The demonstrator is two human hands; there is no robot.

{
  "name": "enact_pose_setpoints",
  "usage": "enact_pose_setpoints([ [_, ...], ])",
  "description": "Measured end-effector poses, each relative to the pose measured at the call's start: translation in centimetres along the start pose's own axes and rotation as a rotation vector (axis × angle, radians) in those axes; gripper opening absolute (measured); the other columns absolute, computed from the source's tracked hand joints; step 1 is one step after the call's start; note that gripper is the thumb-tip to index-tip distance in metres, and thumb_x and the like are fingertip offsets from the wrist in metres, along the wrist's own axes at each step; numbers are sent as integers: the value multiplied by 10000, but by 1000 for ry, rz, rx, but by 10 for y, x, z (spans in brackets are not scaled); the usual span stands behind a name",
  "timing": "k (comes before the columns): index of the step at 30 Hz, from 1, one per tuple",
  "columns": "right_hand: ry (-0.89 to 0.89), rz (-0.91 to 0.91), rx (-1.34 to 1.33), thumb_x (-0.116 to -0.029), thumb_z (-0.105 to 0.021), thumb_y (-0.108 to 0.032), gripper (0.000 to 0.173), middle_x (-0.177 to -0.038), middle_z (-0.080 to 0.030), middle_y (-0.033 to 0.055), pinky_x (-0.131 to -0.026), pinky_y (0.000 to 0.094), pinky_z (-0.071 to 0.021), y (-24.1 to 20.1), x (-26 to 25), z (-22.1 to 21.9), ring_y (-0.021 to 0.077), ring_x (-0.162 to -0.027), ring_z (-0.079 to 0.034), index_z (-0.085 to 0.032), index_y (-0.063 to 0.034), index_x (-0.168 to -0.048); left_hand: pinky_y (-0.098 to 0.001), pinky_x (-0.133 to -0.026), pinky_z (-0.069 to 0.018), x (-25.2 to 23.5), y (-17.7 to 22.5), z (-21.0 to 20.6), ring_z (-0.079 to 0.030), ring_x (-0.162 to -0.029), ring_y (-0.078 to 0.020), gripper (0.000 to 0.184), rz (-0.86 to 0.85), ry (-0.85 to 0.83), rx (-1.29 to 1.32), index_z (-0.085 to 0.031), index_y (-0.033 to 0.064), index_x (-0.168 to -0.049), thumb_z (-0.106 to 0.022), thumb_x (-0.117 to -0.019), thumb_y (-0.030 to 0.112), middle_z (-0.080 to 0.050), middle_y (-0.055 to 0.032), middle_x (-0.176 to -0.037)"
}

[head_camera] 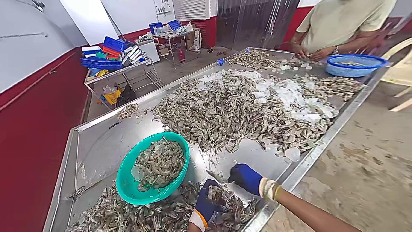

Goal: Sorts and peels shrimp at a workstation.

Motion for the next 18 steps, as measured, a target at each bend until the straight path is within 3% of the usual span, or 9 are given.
enact_pose_setpoints([
  [2, 92, 210, -7, -939, -682, -42, 212, -1252, -680, 235, -1110, 632, -386, -29, -34, 9, 467, -1238, -580, -789, -64, -1121, -268, -686, -593, -3, -2, 9, -667, -782, -99, 349, -131, 89, 7, -555, -58, -1181, -649, -847, -92, -663, -81, -951],
  [4, 179, 341, 29, -946, -693, -86, 268, -1344, -645, 222, -1149, 603, -374, -40, -67, 8, 451, -1304, -557, -740, -31, -1204, -276, -726, -584, -4, -8, 19, -658, -798, -106, 306, -108, 183, 0, -573, -97, -1206, -628, -907, -54, -669, -107, -958],
  [6, 248, 346, 93, -931, -684, -34, 237, -1395, -638, 195, -1188, 633, -321, -29, -80, 4, 463, -1394, -487, -763, -40, -1154, -283, -602, -592, -5, -18, 28, -702, -692, -135, 252, -21, 243, 32, -614, -54, -1216, -597, -968, -14, -733, -106, -919],
  [8, 266, 199, 156, -932, -669, -35, 213, -1335, -658, 223, -1218, 672, -258, -2, -75, -1, 481, -1417, -462, -758, -24, -1126, -311, -582, -594, -5, -22, 34, -712, -682, -163, 285, 43, 269, 22, -639, -2, -1242, -599, -962, -33, -751, -113, -1002],
  [11, 224, 4, 245, -922, -671, -44, 274, -1204, -683, 247, -1146, 635, -357, 15, -37, -15, 463, -1221, -604, -711, -28, -1192, -415, -752, -625, -9, -15, 30, -726, -851, -233, 441, 74, 265, -110, -652, 61, -1321, -674, -900, -66, -711, -156, -1151],
  [13, 288, -25, 202, -963, -641, -91, 243, -1139, -704, 236, -1069, 595, -447, -8, -8, -9, 446, -1124, -658, -708, -30, -1189, -474, -882, -605, -19, -15, 14, -726, -992, -272, 575, 115, 189, -224, -624, 140, -1403, -720, -868, -48, -690, -155, -1261],
  [15, 434, -22, 122, -926, -667, -105, 227, -1066, -722, 235, -977, 596, -511, -39, 16, 9, 449, -1051, -690, -725, -2, -1120, -490, -864, -605, -23, -8, -6, -728, -965, -289, 624, 133, 141, -298, -620, 133, -1395, -733, -819, -80, -684, -167, -1259],
  [16, 470, -42, 97, -897, -690, -107, 233, -1042, -726, 230, -950, 593, -523, -48, 22, 16, 445, -1028, -698, -723, 4, -1098, -491, -880, -594, -23, -1, -12, -721, -982, -293, 597, 134, 137, -358, -624, 109, -1375, -732, -817, -75, -690, -175, -1232],
  [18, 366, -143, 36, -932, -660, -143, 274, -1108, -714, 234, -1006, 582, -477, -51, 23, 18, 439, -1101, -668, -697, 16, -1152, -521, -1021, -514, -20, 12, -17, -663, -1157, -316, 574, 139, 123, -535, -630, 87, -1361, -733, -810, -38, -683, -183, -1261],
])
Point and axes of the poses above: each hand's wrist, its own x-axis away from the middle knuckle, its own z-axis out of the back of the hand, y = z × x, the point moved 10 cm from there along -x, towards the middle knuckle
